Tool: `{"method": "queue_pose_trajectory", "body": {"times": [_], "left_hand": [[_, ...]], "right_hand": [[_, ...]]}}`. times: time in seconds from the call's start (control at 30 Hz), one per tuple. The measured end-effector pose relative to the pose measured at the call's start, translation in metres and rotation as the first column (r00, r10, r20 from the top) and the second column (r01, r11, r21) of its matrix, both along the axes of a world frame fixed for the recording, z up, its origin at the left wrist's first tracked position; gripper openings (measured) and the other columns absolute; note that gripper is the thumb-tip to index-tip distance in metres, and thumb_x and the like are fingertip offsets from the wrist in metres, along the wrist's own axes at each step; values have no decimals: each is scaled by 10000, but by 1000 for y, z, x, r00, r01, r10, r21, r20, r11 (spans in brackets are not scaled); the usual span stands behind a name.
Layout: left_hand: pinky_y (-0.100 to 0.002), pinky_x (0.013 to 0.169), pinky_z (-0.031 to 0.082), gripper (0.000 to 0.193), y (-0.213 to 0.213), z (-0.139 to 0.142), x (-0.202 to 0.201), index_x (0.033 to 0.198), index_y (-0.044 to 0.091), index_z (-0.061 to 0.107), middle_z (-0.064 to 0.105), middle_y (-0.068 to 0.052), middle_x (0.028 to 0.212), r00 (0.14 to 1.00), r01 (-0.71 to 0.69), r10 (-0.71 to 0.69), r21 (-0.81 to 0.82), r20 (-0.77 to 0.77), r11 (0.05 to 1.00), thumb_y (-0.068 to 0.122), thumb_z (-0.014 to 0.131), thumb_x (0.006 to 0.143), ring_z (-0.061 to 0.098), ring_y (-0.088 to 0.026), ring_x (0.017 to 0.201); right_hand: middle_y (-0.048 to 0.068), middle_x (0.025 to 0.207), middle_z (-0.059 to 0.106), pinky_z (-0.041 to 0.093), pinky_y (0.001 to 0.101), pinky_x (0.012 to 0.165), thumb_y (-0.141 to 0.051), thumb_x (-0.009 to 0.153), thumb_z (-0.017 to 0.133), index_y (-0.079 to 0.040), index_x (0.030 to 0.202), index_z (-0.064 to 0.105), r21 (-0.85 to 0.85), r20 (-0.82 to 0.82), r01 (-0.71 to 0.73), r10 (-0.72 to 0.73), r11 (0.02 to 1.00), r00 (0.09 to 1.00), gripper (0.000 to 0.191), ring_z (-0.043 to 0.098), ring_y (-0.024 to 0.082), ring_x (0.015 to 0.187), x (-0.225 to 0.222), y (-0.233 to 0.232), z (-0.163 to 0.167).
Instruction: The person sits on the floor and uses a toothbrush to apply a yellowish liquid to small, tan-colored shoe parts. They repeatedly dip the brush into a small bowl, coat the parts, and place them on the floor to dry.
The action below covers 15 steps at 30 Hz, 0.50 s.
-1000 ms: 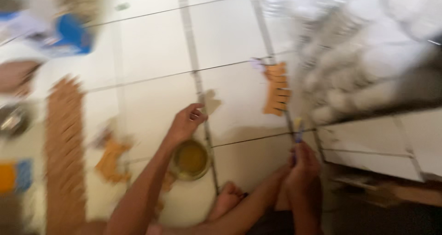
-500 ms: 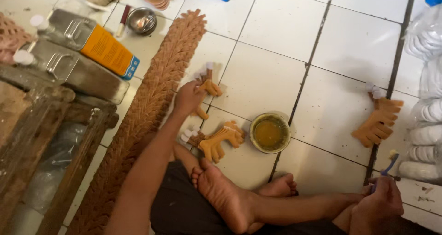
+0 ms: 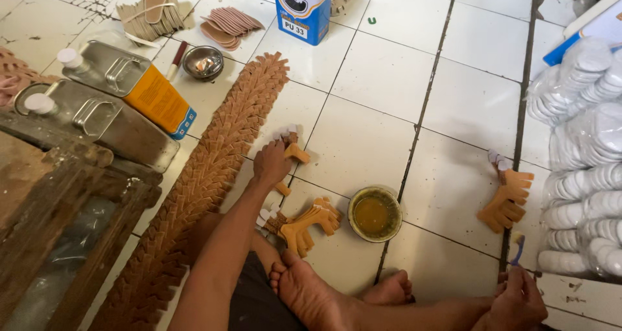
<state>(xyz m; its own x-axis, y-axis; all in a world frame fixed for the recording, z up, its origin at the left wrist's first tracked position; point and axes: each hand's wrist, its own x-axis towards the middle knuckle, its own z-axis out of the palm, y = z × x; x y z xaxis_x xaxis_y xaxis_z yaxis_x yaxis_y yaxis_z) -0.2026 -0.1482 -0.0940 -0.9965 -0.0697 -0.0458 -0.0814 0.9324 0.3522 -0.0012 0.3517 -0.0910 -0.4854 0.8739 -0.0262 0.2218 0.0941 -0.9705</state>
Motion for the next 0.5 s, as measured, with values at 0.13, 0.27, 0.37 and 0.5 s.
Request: {"method": "queue_pose_trajectory", "body": {"times": [0.13,0.27,0.37,0.5], "left_hand": [[-494,901,514,316,-3,7,-4,1127,48,640,695,-172,1107,997,-52,45,114,61,992,161,673,834,650,-375,1071],[-506,887,497,469,-10,23,-5,1284,55,551,676,-204,1095,987,-99,59,276,149,956,300,626,890,642,-399,1052],[-459,916,500,419,-11,37,-1,1228,23,655,688,-204,1148,968,44,51,365,-246,930,305,609,921,654,-366,1059],[-409,756,558,308,-3,67,21,1152,88,670,690,-97,992,927,-337,285,877,245,343,252,466,989,663,-211,879]], "right_hand": [[44,835,636,382,225,540,-82,1033,679,31,1099,722,12,6,-22,22,1000,1000,138,518,80,649,0,-1,1],[22,833,615,379,225,542,-78,1020,669,26,1129,713,3,-6,-54,54,999,999,157,505,73,650,3,-2,4],[6,832,599,376,224,543,-76,1011,662,21,1152,706,23,12,-81,81,996,997,177,495,67,652,8,-6,5],[-16,830,577,373,223,544,-73,999,653,16,1182,696,22,6,-151,151,988,988,208,481,60,654,15,-19,4]]}}
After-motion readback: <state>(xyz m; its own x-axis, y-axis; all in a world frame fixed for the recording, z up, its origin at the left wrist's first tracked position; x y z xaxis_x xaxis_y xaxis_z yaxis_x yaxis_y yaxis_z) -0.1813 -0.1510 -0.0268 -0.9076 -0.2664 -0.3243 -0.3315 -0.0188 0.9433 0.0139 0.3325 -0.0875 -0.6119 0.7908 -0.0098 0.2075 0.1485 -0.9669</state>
